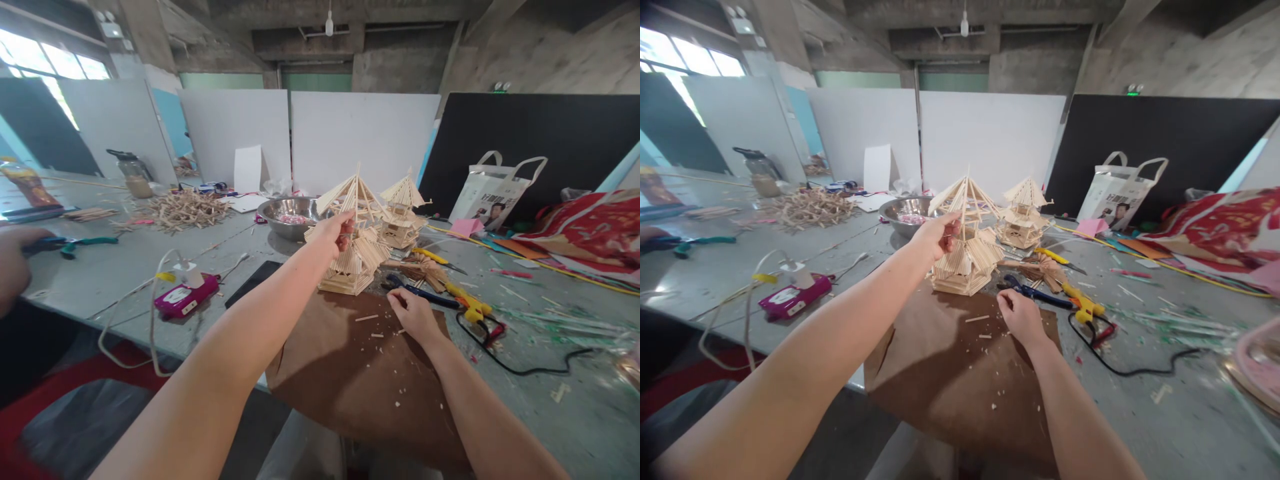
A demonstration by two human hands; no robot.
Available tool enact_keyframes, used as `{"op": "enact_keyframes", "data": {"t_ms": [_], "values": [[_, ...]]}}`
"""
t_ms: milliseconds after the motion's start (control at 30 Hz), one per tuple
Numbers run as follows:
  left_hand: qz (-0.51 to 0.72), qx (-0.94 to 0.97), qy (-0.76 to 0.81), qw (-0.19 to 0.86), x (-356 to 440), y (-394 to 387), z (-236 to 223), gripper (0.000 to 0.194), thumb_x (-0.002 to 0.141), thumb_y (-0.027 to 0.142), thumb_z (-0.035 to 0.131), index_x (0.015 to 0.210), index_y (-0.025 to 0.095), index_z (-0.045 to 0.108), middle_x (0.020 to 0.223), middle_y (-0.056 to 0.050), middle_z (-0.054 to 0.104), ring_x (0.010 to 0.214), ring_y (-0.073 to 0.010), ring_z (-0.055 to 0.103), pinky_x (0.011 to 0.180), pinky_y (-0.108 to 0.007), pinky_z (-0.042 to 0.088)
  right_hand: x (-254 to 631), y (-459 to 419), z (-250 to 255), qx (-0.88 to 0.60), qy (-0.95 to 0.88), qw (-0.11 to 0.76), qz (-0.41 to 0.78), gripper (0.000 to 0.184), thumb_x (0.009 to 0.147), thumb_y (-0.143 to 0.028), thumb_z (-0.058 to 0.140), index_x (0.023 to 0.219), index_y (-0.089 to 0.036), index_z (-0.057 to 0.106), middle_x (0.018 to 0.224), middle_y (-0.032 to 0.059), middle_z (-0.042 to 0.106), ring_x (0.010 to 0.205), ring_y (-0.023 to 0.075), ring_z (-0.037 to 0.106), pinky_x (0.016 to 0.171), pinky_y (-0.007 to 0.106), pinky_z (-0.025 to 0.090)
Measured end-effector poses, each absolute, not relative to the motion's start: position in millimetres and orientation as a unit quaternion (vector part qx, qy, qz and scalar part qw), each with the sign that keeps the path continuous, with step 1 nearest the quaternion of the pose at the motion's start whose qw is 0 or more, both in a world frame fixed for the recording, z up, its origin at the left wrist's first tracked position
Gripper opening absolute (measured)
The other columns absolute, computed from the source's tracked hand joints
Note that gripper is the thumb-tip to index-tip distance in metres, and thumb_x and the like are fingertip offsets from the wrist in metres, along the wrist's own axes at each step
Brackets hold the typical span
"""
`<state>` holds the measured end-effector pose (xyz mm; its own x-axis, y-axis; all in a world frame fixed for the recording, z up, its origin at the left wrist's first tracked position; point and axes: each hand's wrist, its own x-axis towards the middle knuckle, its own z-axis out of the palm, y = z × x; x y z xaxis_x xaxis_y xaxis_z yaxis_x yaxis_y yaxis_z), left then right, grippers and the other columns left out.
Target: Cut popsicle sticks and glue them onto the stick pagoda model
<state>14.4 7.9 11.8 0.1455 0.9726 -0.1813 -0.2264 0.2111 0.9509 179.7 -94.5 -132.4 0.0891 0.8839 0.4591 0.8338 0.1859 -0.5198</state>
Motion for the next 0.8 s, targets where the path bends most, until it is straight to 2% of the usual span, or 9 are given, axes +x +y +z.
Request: {"op": "enact_keyframes", "data": {"t_ms": [533,800], "values": [[0.467,0.415,0.355,0.695,7,2,1,0.022,0.054,0.031,0.065,0.056,0.014,0.053,0.04,0.005,0.045,0.027,-0.0012,0.03,0.031,-0.017,0.016,179,-95,-131,-0.639,-0.676,0.365,0.04,0.025,0.075,-0.033,0.036,0.078,-0.02,0.057,0.071,0.0017,0.062,0.065,0.0156,0.056,0.059,0.024,0.038],[0.478,0.514,0.317,0.638,-3,-36,-34,0.025,0.057,0.037,0.061,0.059,0.013,0.053,0.048,0.004,0.049,0.029,-0.0016,0.035,0.03,-0.017,0.02,187,-96,-121,-0.683,-0.643,0.347,-0.002,0.025,0.075,-0.032,0.036,0.08,-0.021,0.057,0.079,0.004,0.063,0.071,0.0172,0.056,0.062,0.026,0.039]]}}
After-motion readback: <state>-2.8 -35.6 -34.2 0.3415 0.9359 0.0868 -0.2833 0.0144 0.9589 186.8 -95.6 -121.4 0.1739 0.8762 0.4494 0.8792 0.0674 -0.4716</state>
